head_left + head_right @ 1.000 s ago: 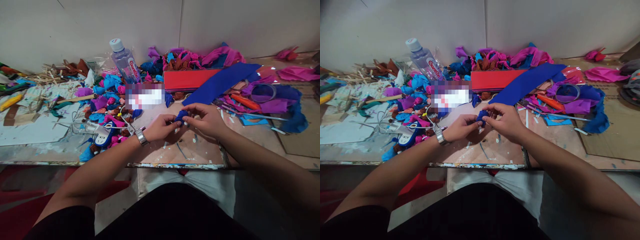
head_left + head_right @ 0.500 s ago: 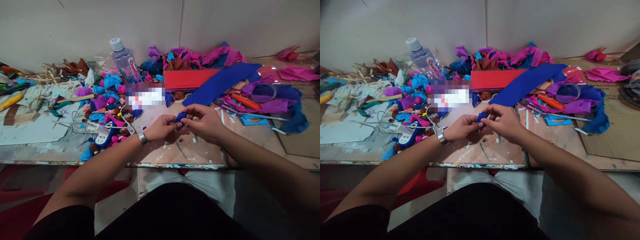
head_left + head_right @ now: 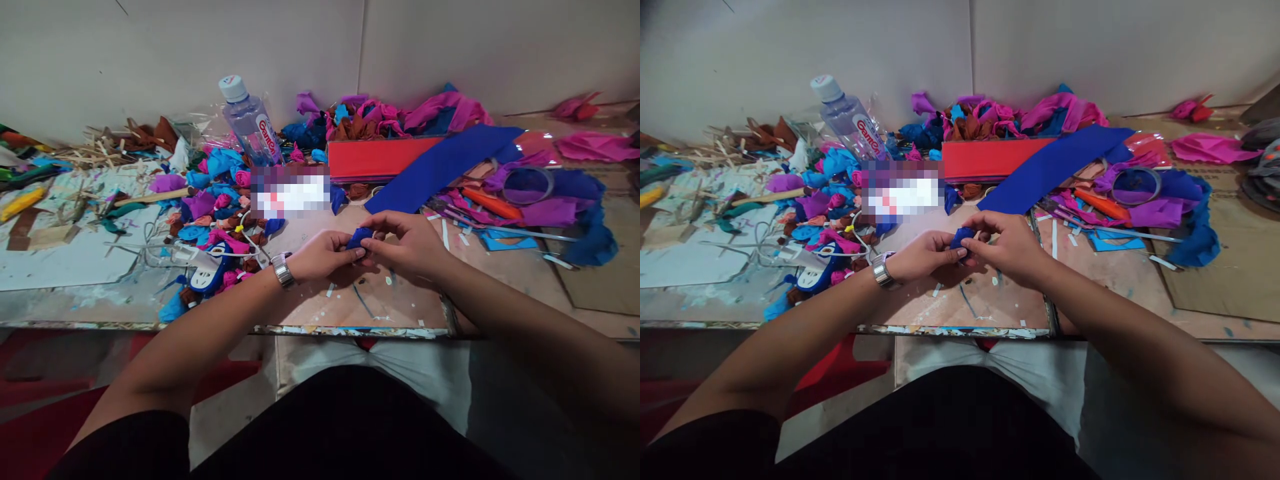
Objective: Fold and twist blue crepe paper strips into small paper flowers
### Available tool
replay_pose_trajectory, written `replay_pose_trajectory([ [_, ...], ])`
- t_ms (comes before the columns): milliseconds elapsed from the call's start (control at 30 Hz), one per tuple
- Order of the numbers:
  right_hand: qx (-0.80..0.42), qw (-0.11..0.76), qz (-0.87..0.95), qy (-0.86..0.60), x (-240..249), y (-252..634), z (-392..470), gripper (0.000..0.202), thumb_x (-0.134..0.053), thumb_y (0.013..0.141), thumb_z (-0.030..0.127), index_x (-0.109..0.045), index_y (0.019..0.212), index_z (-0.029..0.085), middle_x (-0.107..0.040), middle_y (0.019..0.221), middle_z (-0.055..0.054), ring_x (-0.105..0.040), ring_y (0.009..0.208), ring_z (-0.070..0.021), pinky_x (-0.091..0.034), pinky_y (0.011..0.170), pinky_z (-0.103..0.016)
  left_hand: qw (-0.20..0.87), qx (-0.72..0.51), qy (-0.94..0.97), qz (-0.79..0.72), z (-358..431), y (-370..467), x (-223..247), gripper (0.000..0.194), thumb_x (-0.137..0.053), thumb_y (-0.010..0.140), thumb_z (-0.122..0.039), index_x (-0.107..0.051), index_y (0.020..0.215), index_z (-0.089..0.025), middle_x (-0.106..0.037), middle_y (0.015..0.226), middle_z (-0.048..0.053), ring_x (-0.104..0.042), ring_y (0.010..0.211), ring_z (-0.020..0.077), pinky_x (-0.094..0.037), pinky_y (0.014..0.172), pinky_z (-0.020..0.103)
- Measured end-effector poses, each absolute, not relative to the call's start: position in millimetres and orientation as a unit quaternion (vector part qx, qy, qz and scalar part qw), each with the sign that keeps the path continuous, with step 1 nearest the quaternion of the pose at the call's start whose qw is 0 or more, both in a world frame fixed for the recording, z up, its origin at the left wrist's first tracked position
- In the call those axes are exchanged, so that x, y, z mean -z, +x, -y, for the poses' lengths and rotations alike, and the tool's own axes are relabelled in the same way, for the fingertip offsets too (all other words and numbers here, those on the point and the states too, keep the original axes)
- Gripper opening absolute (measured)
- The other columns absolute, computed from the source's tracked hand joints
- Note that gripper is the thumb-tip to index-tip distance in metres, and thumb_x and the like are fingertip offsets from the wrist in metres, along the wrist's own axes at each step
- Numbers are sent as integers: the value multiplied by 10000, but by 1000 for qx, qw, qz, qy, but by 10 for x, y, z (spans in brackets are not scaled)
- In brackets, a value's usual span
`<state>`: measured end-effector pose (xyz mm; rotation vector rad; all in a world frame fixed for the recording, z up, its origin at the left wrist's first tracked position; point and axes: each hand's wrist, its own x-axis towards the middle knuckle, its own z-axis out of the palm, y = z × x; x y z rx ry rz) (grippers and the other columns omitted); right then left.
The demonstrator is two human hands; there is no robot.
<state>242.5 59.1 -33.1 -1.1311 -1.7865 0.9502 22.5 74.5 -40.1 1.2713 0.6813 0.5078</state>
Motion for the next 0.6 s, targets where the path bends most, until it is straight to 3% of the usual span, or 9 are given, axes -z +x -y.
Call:
replay_pose_trajectory([
  [267,-343,420,710,-450,309,2443,-614,236,-834,858,332,-771,1050,212,-758,873,-32,-641,733,-177,-511,700,-338,759,-211,529,-316,-759,197,393,321,-898,835,-432,-812,978,-158,-840,1006,129,-794,807,172,-626,725,293],
  [400,-349,422,705,-451,308,2436,-611,215,-828,852,310,-773,1033,207,-760,881,-33,-635,738,-174,-508,711,-337,779,-202,515,-296,-762,196,437,290,-903,830,-370,-816,1014,-164,-837,1049,127,-802,892,178,-634,816,310],
  [500,-356,428,697,-453,299,2430,-614,218,-828,840,295,-781,1030,200,-762,879,-34,-632,737,-171,-504,714,-331,788,-195,502,-298,-768,188,462,316,-932,792,-316,-812,1033,-149,-836,1071,135,-805,956,186,-621,880,305],
  [600,-361,442,685,-453,286,2429,-625,216,-825,830,294,-786,1020,199,-767,885,-36,-633,745,-172,-502,722,-328,796,-167,490,-313,-764,179,472,398,-949,764,-334,-798,1061,-115,-828,1106,166,-803,975,211,-615,848,300],
])
